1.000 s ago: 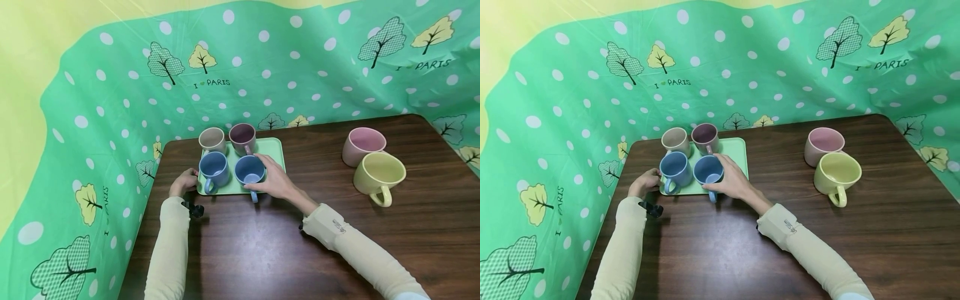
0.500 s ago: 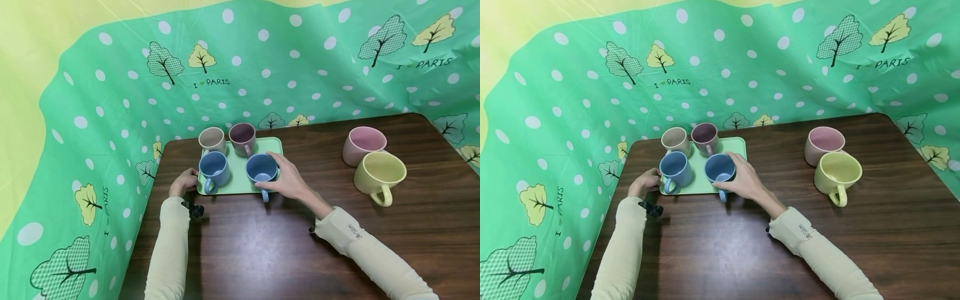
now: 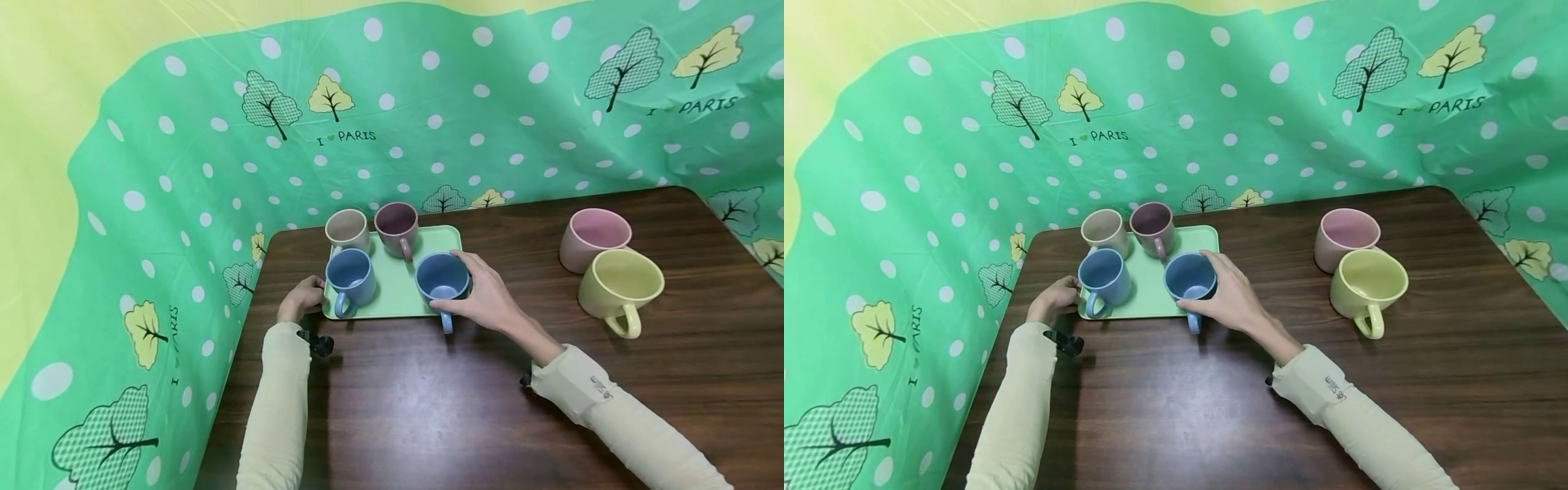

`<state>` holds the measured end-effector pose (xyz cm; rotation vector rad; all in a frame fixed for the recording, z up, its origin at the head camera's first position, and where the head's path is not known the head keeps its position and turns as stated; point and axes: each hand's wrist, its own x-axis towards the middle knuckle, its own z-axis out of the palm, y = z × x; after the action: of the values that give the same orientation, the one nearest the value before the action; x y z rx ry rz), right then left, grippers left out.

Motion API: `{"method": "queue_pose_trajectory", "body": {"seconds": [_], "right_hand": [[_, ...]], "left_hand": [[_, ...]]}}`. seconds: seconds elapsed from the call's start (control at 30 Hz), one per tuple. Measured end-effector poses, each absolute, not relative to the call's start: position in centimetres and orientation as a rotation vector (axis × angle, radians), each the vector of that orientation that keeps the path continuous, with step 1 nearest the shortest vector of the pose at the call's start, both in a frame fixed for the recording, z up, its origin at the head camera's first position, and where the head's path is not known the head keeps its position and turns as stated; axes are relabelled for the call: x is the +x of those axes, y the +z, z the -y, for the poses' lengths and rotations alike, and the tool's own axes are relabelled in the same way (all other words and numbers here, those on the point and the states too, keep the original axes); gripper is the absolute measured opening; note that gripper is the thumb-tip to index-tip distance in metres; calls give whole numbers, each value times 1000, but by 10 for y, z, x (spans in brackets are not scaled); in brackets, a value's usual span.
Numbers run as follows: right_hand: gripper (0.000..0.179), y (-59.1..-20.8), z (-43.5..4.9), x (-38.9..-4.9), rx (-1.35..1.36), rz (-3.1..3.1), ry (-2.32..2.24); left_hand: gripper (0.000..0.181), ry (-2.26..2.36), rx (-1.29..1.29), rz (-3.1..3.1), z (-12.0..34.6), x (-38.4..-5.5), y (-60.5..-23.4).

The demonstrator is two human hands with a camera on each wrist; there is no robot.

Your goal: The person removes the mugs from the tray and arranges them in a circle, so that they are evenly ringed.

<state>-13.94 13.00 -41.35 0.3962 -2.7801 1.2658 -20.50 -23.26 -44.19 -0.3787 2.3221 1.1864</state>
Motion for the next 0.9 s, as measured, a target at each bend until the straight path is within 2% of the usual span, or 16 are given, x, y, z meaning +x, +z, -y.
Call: {"method": "queue_pose_trajectory", "body": {"seconds": [0.9], "right_hand": [[107, -410, -157, -128, 297, 2810, 1198]], "left_hand": [[29, 1174, -374, -2324, 233, -205, -441]]}}
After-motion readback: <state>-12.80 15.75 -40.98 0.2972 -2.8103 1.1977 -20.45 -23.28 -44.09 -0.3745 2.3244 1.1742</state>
